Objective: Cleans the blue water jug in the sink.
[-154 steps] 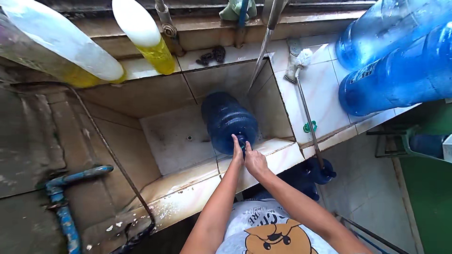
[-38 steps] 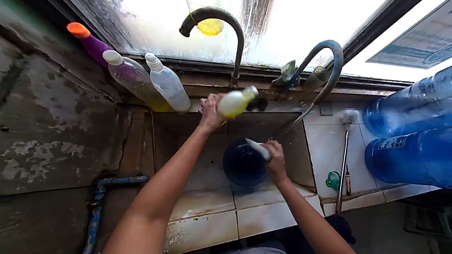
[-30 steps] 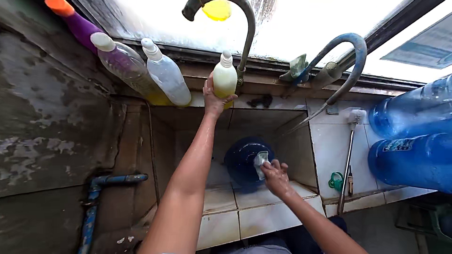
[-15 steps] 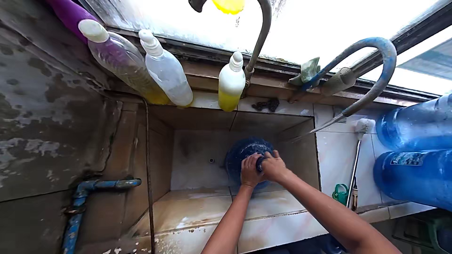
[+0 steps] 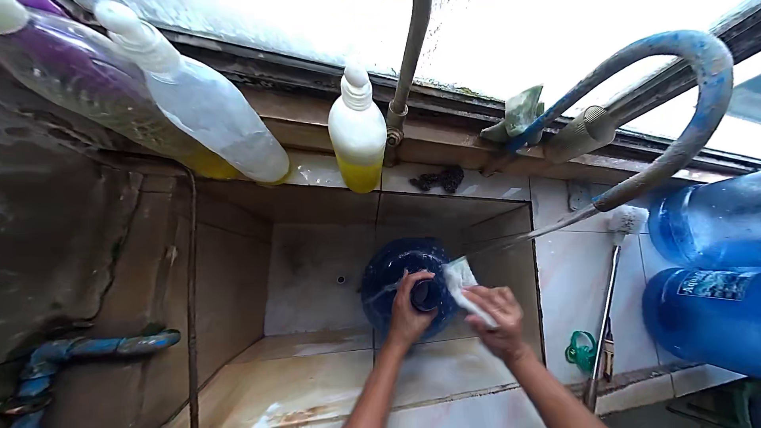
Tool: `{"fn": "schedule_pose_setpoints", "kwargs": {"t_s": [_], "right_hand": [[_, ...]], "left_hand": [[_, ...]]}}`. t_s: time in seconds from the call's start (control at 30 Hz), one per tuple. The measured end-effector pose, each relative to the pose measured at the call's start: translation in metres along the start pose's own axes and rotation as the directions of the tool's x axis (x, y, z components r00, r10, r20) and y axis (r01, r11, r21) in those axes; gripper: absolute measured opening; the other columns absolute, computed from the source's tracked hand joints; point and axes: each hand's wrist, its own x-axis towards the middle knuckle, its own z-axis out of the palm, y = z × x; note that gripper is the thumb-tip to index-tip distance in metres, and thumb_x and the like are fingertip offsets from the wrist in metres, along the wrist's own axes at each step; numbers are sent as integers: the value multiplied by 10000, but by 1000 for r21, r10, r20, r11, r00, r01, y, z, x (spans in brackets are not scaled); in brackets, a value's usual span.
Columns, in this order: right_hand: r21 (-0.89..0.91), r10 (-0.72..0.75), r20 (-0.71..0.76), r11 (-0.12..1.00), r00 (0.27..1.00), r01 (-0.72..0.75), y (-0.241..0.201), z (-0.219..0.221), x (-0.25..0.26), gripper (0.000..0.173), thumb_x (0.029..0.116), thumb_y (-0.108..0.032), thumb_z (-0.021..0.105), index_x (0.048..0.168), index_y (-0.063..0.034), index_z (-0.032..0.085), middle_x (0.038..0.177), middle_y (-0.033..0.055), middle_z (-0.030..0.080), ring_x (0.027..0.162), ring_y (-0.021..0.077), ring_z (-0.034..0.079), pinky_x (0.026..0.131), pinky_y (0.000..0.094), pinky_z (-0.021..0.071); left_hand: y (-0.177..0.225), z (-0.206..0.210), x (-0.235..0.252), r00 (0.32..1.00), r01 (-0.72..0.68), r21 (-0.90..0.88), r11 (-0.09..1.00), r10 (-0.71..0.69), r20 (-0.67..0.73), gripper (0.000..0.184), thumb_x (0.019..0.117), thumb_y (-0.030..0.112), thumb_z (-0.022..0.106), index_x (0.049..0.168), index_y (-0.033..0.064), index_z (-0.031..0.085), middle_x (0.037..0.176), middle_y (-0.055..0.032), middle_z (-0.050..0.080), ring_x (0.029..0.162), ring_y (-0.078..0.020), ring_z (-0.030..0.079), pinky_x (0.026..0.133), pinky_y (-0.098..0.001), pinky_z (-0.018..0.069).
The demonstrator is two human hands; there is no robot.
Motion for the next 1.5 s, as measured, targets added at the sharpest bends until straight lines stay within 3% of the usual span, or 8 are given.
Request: {"fn": "schedule_pose_setpoints", "kwargs": {"t_s": [0.13, 0.63, 0.77, 0.97, 1.1, 1.3, 1.43, 1.5], "right_hand": [[-90, 189, 49, 979, 981, -184, 38, 98, -11, 467, 1054, -390, 412, 1055, -36, 717, 1113, 209, 709, 1052, 394, 664, 958, 596, 439], [81, 306, 241, 939, 921, -333, 72, 125, 98, 454, 1115, -272, 337, 1467, -114, 577, 1501, 63, 577, 1445, 250, 480, 1197, 485, 387], [231, 228, -34, 949, 973, -214, 44, 129, -1, 485, 1110, -375, 337, 1393, -147, 659, 1540, 208, 499, 1483, 440, 377, 1224, 591, 294], [93, 291, 271, 941, 917, -326, 79, 125, 113, 444, 1107, -349, 344, 1407, -217, 644, 1447, 51, 615, 1386, 267, 531, 1118, 524, 454], [472, 148, -63, 875, 987, -102, 77, 135, 4, 451, 1104, -372, 416, 1342, -84, 670, 1525, 147, 535, 1509, 343, 363, 1257, 513, 281], [429, 59, 641, 799, 766, -421, 131, 72, 109, 335, 1021, -208, 567, 1245, -3, 706, 1307, 118, 691, 1220, 173, 643, 1084, 398, 507], [247, -230, 960, 964, 158, -98, 42, 104, 136, 282, 1014, -348, 639, 1186, -167, 772, 1174, 93, 738, 1142, 301, 674, 985, 642, 484], [232, -136, 959, 879, 249, -416, 95, 120, 132, 320, 1067, -239, 531, 1242, -56, 727, 1249, 123, 712, 1191, 228, 651, 1078, 501, 467]], "left_hand": [[12, 59, -9, 865, -2, -44, 999, -20, -502, 480, 770, 155, 843, 1125, -53, 597, 1128, -156, 678, 1173, -198, 627, 1070, -328, 491], [-9, -1, 23, 996, -88, -108, 990, 87, -14, 406, 768, 172, 856, 1098, 64, 646, 1085, -42, 714, 1107, -141, 671, 1053, -353, 535], [0, 48, 20, 828, -62, 38, 997, 73, -555, 353, 801, 125, 827, 1064, 0, 627, 1057, -75, 707, 1129, -159, 665, 1092, -363, 505], [-14, -4, 41, 993, -117, -102, 988, 112, -48, 374, 781, 181, 855, 1085, 94, 655, 1071, -18, 717, 1100, -130, 672, 1043, -348, 538], [-12, 32, 37, 909, -121, 46, 992, 130, -397, 333, 821, 203, 835, 1068, 65, 658, 1057, -47, 724, 1109, -153, 675, 1062, -372, 527], [1, 82, -9, 924, -351, 76, 933, 332, 191, 260, 799, 337, 755, 965, 137, 766, 988, -70, 768, 1021, -237, 707, 1001, -453, 505], [2, 66, -48, 778, -326, -220, 919, 393, 490, 266, 802, 214, 776, 1034, 88, 743, 1058, -83, 749, 1122, -247, 675, 1101, -453, 439], [-5, 14, -57, 894, -160, -274, 948, 257, 368, 269, 847, 137, 792, 1089, 94, 684, 1126, -72, 741, 1220, -237, 654, 1190, -480, 417]]}}
